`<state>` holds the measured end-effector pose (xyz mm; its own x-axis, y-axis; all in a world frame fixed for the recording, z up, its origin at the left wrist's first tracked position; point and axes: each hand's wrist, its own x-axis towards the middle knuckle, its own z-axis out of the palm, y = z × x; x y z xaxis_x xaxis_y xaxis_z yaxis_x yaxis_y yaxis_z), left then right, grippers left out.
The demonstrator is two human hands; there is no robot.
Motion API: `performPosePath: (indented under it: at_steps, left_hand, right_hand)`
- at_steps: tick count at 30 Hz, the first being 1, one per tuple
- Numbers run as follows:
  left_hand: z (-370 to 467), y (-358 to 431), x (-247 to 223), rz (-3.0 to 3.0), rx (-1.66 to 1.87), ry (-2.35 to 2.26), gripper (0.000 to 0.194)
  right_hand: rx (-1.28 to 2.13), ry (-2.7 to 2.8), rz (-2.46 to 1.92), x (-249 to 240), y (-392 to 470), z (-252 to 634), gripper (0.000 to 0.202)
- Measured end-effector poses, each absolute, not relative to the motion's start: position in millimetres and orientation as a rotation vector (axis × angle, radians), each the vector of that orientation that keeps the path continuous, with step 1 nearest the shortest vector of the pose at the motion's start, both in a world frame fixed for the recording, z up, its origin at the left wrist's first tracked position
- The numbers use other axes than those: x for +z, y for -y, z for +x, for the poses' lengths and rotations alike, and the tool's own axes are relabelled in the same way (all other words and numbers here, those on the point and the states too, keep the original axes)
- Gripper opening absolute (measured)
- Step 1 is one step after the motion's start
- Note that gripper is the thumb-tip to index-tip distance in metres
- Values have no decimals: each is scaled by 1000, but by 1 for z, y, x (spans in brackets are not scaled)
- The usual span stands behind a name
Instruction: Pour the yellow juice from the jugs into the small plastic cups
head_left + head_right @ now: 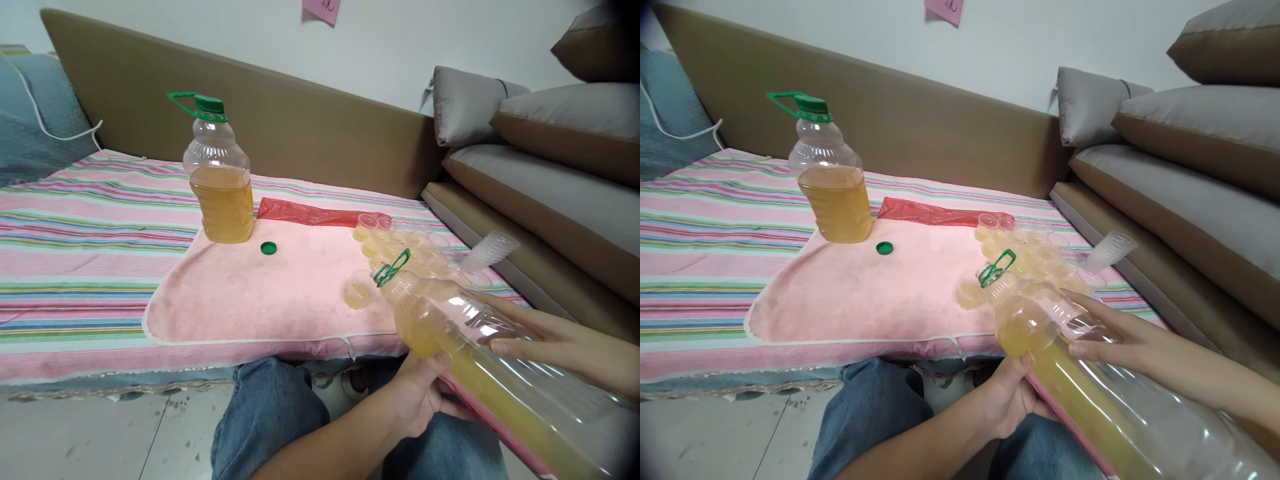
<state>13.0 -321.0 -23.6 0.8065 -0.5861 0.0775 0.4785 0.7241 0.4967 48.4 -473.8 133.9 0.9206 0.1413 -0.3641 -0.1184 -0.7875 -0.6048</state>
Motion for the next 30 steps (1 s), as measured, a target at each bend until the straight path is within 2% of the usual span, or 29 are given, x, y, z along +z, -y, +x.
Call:
performPosePath:
  at_steps: [8,11,15,21,30]
  left_hand:
    - [19,292,-4,692,-559,202,76]
    - [20,282,3,775,-552,187,81]
    - [23,266,6,909,-507,152,90]
    - [26,230,24,1008,-298,352,83]
    - [21,154,46,1273,24,308,86]
  right_hand:
    - [531,107,-2414,135,467,52,83]
    - [470,167,-2386,131,466,47,82]
    - [353,211,-2360,119,466,39,92]
    - [192,486,-2171,92,453,28,100]
    - [128,499,-1737,64,370,20,128]
